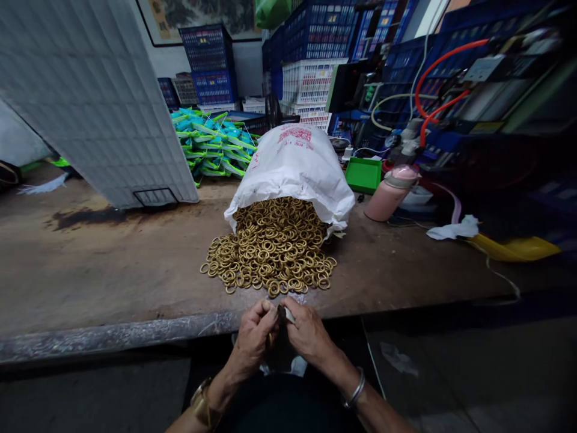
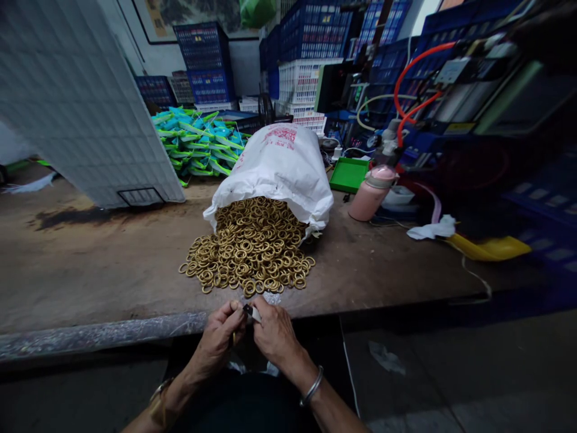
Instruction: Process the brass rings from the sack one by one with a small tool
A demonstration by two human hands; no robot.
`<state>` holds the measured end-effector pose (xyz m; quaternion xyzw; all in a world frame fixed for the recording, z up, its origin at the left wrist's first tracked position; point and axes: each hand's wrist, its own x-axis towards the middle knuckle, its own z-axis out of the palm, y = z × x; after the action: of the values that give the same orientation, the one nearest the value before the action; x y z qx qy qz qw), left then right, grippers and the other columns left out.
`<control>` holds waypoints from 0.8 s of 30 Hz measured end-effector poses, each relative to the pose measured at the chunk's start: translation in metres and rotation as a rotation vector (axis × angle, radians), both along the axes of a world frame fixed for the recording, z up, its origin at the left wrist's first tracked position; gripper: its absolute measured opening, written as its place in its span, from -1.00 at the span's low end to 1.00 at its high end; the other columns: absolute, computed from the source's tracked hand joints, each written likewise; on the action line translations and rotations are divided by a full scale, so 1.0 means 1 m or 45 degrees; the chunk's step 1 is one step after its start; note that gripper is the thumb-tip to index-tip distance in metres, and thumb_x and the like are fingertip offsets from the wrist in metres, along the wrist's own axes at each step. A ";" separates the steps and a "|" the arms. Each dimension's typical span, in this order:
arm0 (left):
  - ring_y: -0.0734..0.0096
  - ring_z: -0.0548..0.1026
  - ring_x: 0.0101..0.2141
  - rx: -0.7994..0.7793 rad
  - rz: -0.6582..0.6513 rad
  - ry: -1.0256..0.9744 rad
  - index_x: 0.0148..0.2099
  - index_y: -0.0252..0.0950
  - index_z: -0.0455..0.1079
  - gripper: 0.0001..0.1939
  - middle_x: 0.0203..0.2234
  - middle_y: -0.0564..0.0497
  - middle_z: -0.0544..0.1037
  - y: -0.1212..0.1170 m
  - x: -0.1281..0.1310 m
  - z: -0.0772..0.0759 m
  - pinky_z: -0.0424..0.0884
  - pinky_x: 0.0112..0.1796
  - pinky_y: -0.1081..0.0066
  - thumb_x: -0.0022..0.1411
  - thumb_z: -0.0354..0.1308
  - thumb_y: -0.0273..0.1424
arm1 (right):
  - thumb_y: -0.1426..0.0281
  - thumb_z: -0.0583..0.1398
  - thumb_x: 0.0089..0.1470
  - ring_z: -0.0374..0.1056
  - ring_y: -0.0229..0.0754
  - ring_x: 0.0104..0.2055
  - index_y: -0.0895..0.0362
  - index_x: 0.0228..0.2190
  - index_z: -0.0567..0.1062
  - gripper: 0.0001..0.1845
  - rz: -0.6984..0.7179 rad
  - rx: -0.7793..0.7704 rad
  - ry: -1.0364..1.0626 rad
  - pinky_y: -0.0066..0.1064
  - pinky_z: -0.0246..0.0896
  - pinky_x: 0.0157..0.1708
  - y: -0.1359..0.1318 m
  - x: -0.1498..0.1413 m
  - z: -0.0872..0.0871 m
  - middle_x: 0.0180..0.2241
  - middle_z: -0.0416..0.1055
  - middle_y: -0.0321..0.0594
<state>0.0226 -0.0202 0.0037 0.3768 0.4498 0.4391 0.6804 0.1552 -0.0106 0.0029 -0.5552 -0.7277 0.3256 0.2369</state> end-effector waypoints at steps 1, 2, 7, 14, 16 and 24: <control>0.66 0.07 -0.67 0.021 -0.009 0.021 -0.47 -0.29 0.15 -0.64 -0.69 0.20 0.18 0.000 -0.001 0.000 -0.01 -0.62 0.58 0.02 0.13 -0.12 | 0.56 -0.03 -0.06 0.20 -0.30 -0.53 0.10 -0.45 0.32 -0.81 0.013 0.000 0.014 -0.52 -0.10 -0.52 0.000 0.000 0.000 -0.58 0.31 -0.33; 0.65 0.08 -0.66 0.047 -0.015 0.045 -0.48 -0.30 0.15 -0.64 -0.68 0.19 0.18 0.000 -0.001 -0.001 0.00 -0.62 0.58 0.02 0.13 -0.11 | 0.56 -0.03 -0.07 0.19 -0.30 -0.53 0.10 -0.46 0.31 -0.81 0.032 0.000 0.031 -0.52 -0.11 -0.52 0.000 0.001 0.000 -0.59 0.30 -0.33; 0.65 0.08 -0.67 0.154 -0.052 0.150 -0.51 -0.29 0.14 -0.64 -0.68 0.18 0.17 -0.004 -0.005 0.002 0.00 -0.63 0.57 0.06 0.09 -0.11 | 0.57 -0.03 -0.09 0.17 -0.30 -0.53 0.10 -0.50 0.29 -0.82 0.092 -0.029 -0.043 -0.51 -0.15 -0.54 0.000 0.005 0.000 -0.59 0.29 -0.33; 0.66 0.13 -0.68 0.001 -0.326 -0.037 -0.47 -0.31 0.21 -0.70 -0.69 0.15 0.25 -0.028 -0.009 0.019 0.04 -0.63 0.59 0.03 0.14 -0.17 | 0.60 -0.02 -0.11 0.19 -0.28 -0.51 0.12 -0.39 0.31 -0.77 -0.127 -0.060 -0.322 -0.48 -0.13 -0.50 0.002 0.012 -0.006 -0.56 0.31 -0.28; 0.69 0.10 -0.73 -0.181 -0.354 -0.125 -0.49 -0.31 0.20 -0.70 -0.72 0.17 0.25 -0.032 -0.009 0.007 -0.02 -0.69 0.61 0.00 0.16 -0.19 | 0.56 -0.02 -0.06 0.19 -0.28 -0.51 0.11 -0.43 0.30 -0.83 -0.194 -0.029 -0.209 -0.48 -0.10 -0.49 0.004 0.012 -0.009 -0.56 0.30 -0.28; 0.48 0.43 -0.52 -0.771 0.029 -0.119 -0.36 -0.38 0.32 -0.82 -0.50 -0.03 0.47 -0.023 -0.008 -0.076 0.34 -0.50 0.48 0.00 0.14 -0.35 | 0.20 0.03 0.03 0.03 -0.35 -0.59 0.11 -0.58 0.24 -0.72 -0.198 -0.160 0.595 -0.52 -0.02 -0.57 -0.007 0.003 0.017 -0.65 0.10 -0.40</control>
<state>0.0142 -0.0432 -0.0726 0.1314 0.5327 0.3096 0.7766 0.1585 -0.0171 0.0199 -0.5326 -0.5867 0.4706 0.3881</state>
